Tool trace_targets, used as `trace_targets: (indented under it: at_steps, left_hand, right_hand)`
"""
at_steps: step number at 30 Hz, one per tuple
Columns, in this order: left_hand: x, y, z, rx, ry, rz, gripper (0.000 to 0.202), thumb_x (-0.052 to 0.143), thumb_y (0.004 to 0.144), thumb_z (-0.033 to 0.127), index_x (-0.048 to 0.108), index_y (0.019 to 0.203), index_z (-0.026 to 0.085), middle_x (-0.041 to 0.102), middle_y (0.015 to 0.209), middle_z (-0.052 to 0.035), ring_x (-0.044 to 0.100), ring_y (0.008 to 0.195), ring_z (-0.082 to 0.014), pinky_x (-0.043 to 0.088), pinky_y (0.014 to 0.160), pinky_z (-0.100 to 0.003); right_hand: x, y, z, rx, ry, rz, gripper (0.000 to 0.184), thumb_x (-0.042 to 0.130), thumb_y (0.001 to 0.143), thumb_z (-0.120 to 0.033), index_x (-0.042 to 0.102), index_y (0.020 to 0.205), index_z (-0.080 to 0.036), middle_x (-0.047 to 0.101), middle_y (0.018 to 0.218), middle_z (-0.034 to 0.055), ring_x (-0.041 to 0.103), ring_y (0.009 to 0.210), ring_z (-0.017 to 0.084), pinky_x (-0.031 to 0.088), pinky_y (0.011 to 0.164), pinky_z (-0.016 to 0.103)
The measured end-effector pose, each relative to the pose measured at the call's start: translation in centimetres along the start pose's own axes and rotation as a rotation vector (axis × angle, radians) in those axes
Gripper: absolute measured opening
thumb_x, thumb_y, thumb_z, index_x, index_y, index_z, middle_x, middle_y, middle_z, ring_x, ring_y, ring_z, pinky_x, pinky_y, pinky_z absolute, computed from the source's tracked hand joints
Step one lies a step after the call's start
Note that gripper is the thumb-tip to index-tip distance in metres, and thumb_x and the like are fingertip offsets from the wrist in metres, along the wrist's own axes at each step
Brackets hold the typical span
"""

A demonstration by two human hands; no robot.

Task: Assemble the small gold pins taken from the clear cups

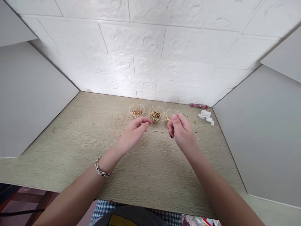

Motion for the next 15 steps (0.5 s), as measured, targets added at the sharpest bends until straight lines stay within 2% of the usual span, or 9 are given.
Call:
trace_targets:
  at_steps: [2, 3, 5, 8, 12, 15]
  left_hand:
    - [0.0, 0.1, -0.1, 0.022, 0.015, 0.007, 0.020, 0.044, 0.080, 0.021, 0.062, 0.086, 0.017, 0.057, 0.066, 0.0015, 0.046, 0.054, -0.0086, 0.039, 0.049, -0.021]
    - [0.0, 0.2, -0.1, 0.035, 0.033, 0.010, 0.020, 0.044, 0.080, 0.021, 0.062, 0.086, 0.017, 0.057, 0.067, 0.0014, 0.047, 0.055, -0.0088, 0.040, 0.050, -0.021]
    - [0.2, 0.3, 0.0, 0.083, 0.094, 0.016, 0.020, 0.044, 0.081, 0.020, 0.062, 0.086, 0.017, 0.058, 0.070, 0.0007, 0.049, 0.060, -0.0100, 0.042, 0.054, -0.022]
    - [0.6, 0.2, 0.7, 0.197, 0.226, 0.017, 0.020, 0.044, 0.082, 0.018, 0.062, 0.088, 0.017, 0.061, 0.080, -0.0014, 0.053, 0.069, -0.0116, 0.045, 0.063, -0.025]
    - [0.6, -0.2, 1.3, 0.283, 0.352, 0.053, 0.019, 0.044, 0.083, 0.018, 0.061, 0.091, 0.015, 0.056, 0.098, -0.0046, 0.054, 0.072, -0.0102, 0.047, 0.071, -0.026]
    - [0.4, -0.3, 1.4, 0.304, 0.388, 0.077, 0.019, 0.043, 0.084, 0.018, 0.059, 0.093, 0.015, 0.053, 0.101, -0.0055, 0.055, 0.077, -0.0108, 0.047, 0.076, -0.028]
  right_hand:
    - [-0.5, -0.6, 2.3, 0.105, -0.185, -0.108, 0.037, 0.037, 0.087, -0.045, 0.036, 0.059, -0.021, 0.038, 0.045, -0.0049, 0.035, 0.039, 0.010, 0.029, 0.039, 0.023]
    - [-1.2, -0.9, 2.8, 0.100, -0.334, -0.109, 0.038, 0.037, 0.087, -0.044, 0.034, 0.056, -0.021, 0.037, 0.044, -0.0044, 0.034, 0.039, 0.010, 0.027, 0.040, 0.024]
    - [-2.0, -1.2, 3.1, 0.007, -0.650, -0.102, 0.039, 0.039, 0.085, -0.042, 0.030, 0.054, -0.020, 0.034, 0.044, -0.0039, 0.033, 0.042, 0.010, 0.024, 0.043, 0.024]
    - [-1.7, -1.6, 4.1, -0.059, -0.956, -0.154, 0.038, 0.036, 0.086, -0.042, 0.029, 0.055, -0.020, 0.038, 0.046, -0.0023, 0.035, 0.045, 0.012, 0.021, 0.047, 0.026]
    - [-0.9, -1.5, 5.1, -0.058, -1.133, -0.206, 0.035, 0.033, 0.087, -0.040, 0.031, 0.058, -0.019, 0.048, 0.053, 0.0003, 0.037, 0.048, 0.013, 0.019, 0.048, 0.027]
    - [-0.7, -1.5, 5.2, -0.069, -1.177, -0.210, 0.034, 0.033, 0.087, -0.037, 0.032, 0.057, -0.019, 0.050, 0.054, 0.0016, 0.037, 0.049, 0.012, 0.018, 0.049, 0.027]
Point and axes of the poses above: each hand's wrist, its own y-axis towards the middle knuckle, its own x-axis out of the palm, z = x × y, the point moved 10 cm from there along y, towards the middle knuckle
